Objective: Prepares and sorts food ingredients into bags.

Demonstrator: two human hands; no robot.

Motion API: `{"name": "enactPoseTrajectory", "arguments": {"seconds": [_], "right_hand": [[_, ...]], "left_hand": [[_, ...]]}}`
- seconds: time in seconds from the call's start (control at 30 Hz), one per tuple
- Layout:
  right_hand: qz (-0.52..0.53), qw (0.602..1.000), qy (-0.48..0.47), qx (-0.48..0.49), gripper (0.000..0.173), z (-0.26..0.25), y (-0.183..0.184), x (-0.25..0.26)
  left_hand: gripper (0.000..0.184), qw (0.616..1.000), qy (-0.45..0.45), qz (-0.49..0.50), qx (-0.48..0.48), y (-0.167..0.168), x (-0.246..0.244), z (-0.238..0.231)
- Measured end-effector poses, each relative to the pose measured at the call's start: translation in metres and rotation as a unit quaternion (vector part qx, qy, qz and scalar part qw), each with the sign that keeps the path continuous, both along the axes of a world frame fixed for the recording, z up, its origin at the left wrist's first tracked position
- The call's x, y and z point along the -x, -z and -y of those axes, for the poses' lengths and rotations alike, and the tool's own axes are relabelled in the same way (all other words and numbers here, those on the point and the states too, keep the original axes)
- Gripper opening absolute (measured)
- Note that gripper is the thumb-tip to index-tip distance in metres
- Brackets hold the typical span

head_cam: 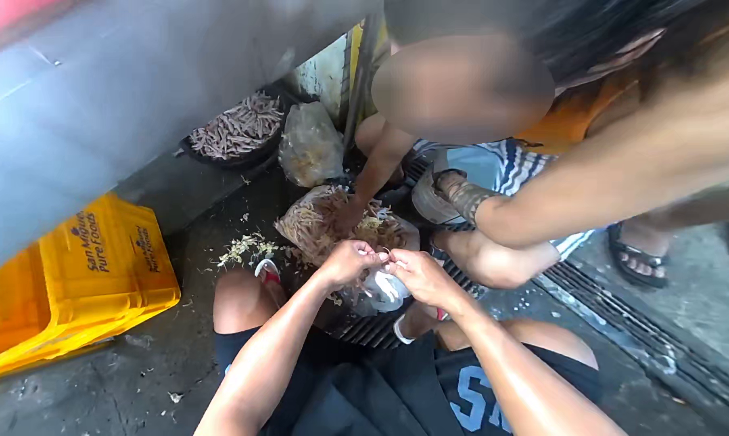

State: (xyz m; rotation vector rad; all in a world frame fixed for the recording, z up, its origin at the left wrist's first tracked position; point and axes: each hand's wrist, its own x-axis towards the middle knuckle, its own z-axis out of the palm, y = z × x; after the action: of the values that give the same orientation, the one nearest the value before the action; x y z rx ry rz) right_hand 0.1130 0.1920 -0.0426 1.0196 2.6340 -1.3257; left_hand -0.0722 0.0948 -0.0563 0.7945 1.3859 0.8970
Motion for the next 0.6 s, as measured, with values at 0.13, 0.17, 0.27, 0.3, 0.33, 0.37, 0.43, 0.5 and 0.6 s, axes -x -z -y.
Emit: {"name": "enactPoseTrajectory", "arguments": {"seconds": [0.13,0.17,0.27,0.3,0.33,0.37,0.43,0.5,0.6], "right_hand": [[0.091,0.995,0.024,-0.028,0.033,-0.006,-0.011,-0.006],[0.102,0.994,0.033,-0.022,0.035,-0.008,-0.012,-0.008],[0.13,0.99,0.048,-0.007,0.035,-0.014,-0.017,-0.01],[0.132,0.99,0.051,-0.003,0.034,-0.016,-0.02,-0.008],[0.128,0.991,0.051,0.0,0.034,-0.018,-0.022,-0.008],[0.121,0.991,0.049,0.003,0.033,-0.019,-0.024,-0.007],[0.11,0.993,0.039,0.011,0.034,-0.021,-0.025,-0.006],[0.103,0.994,0.027,0.014,0.034,-0.023,-0.024,-0.007],[0.096,0.995,0.027,0.016,0.034,-0.024,-0.024,-0.01]], "left_hand": [[0.027,0.999,0.032,0.025,0.035,-0.002,-0.004,0.016],[0.028,0.997,0.034,0.018,0.06,0.004,-0.004,0.022],[0.031,0.991,-0.038,0.001,0.13,0.006,0.004,0.033],[0.031,0.988,-0.076,-0.016,0.131,-0.002,0.014,0.029],[0.031,0.986,-0.108,-0.047,0.122,-0.015,0.028,0.021],[0.031,0.982,-0.131,-0.081,0.11,-0.028,0.049,0.009],[0.03,0.974,-0.184,-0.11,0.077,-0.044,0.111,-0.021],[0.034,0.947,-0.297,-0.121,0.024,-0.054,0.184,-0.05],[0.074,0.858,-0.443,-0.256,0.042,-0.077,0.259,-0.054]]}}
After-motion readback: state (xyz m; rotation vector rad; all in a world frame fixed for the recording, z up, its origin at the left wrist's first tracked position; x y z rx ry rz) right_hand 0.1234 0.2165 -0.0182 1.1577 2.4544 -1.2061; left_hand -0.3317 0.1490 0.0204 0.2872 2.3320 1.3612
